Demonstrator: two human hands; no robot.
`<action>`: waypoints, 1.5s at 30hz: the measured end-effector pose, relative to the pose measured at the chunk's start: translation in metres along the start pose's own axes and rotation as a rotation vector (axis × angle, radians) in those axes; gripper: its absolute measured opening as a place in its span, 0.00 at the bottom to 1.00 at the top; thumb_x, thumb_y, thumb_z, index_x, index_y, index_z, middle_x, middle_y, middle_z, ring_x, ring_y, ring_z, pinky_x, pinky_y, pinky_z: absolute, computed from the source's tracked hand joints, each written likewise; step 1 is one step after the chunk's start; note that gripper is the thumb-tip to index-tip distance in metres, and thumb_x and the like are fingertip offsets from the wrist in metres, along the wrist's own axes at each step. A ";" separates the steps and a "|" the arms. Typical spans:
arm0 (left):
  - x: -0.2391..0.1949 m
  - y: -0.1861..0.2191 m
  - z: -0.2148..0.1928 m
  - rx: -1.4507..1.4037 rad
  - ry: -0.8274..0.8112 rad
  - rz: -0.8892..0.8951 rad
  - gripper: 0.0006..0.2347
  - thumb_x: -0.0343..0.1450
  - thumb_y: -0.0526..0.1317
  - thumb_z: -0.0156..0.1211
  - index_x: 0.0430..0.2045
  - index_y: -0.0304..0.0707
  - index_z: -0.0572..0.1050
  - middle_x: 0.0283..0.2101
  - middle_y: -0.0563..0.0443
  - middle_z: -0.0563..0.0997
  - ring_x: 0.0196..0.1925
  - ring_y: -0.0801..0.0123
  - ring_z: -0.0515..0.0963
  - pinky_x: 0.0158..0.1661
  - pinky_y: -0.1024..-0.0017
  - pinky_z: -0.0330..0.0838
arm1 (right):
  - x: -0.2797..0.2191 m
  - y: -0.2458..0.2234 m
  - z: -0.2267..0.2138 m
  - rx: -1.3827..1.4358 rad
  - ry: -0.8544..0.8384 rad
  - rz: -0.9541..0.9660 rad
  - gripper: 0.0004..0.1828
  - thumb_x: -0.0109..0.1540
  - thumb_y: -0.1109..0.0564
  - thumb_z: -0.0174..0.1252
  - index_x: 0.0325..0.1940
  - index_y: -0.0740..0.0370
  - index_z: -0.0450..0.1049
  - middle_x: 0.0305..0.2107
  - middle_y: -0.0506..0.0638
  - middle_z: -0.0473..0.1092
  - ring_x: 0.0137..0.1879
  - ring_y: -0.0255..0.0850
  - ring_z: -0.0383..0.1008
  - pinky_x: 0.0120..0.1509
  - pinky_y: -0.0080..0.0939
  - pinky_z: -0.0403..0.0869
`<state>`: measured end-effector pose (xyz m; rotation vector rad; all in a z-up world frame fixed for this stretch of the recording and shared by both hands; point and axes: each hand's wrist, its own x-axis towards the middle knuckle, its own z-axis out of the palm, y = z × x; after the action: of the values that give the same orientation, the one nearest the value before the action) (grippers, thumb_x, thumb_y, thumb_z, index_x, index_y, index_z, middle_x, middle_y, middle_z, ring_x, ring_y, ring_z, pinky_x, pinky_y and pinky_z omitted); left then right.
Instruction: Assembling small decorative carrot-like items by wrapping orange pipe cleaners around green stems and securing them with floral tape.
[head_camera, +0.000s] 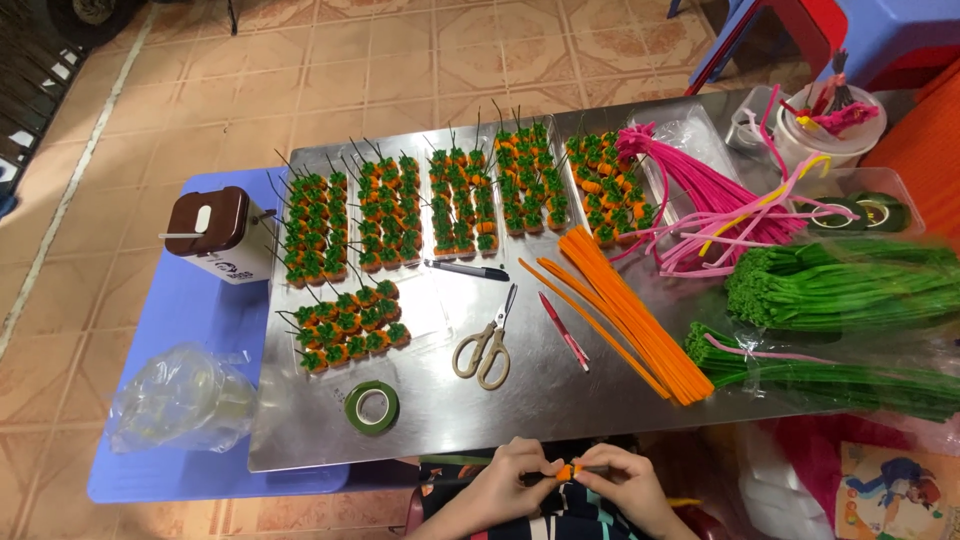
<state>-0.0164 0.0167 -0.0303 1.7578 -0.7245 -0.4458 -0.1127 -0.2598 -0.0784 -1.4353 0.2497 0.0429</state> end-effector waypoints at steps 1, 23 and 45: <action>0.001 0.002 -0.002 0.020 -0.046 0.094 0.04 0.89 0.37 0.80 0.46 0.38 0.94 0.41 0.51 0.85 0.40 0.60 0.84 0.47 0.62 0.77 | -0.004 -0.003 -0.001 -0.011 -0.053 -0.045 0.08 0.65 0.69 0.87 0.48 0.69 1.03 0.53 0.62 0.92 0.57 0.48 0.94 0.63 0.47 0.91; 0.007 -0.014 -0.013 -0.163 -0.418 -0.093 0.12 0.87 0.50 0.81 0.59 0.47 0.97 0.42 0.56 0.81 0.44 0.73 0.79 0.47 0.69 0.70 | -0.018 -0.062 -0.002 -0.596 -0.091 -0.854 0.09 0.69 0.57 0.84 0.49 0.64 0.95 0.43 0.50 0.92 0.47 0.46 0.88 0.56 0.49 0.89; 0.004 -0.018 0.012 0.239 -0.281 0.350 0.07 0.93 0.35 0.68 0.60 0.26 0.86 0.48 0.39 0.74 0.37 0.50 0.78 0.33 0.54 0.74 | 0.018 -0.063 -0.011 -0.368 -0.489 -0.437 0.06 0.71 0.67 0.83 0.47 0.64 0.91 0.44 0.58 0.93 0.48 0.47 0.96 0.53 0.46 0.94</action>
<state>-0.0164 0.0088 -0.0511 1.7565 -1.3065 -0.3802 -0.0858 -0.2816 -0.0215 -1.7652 -0.4977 0.0835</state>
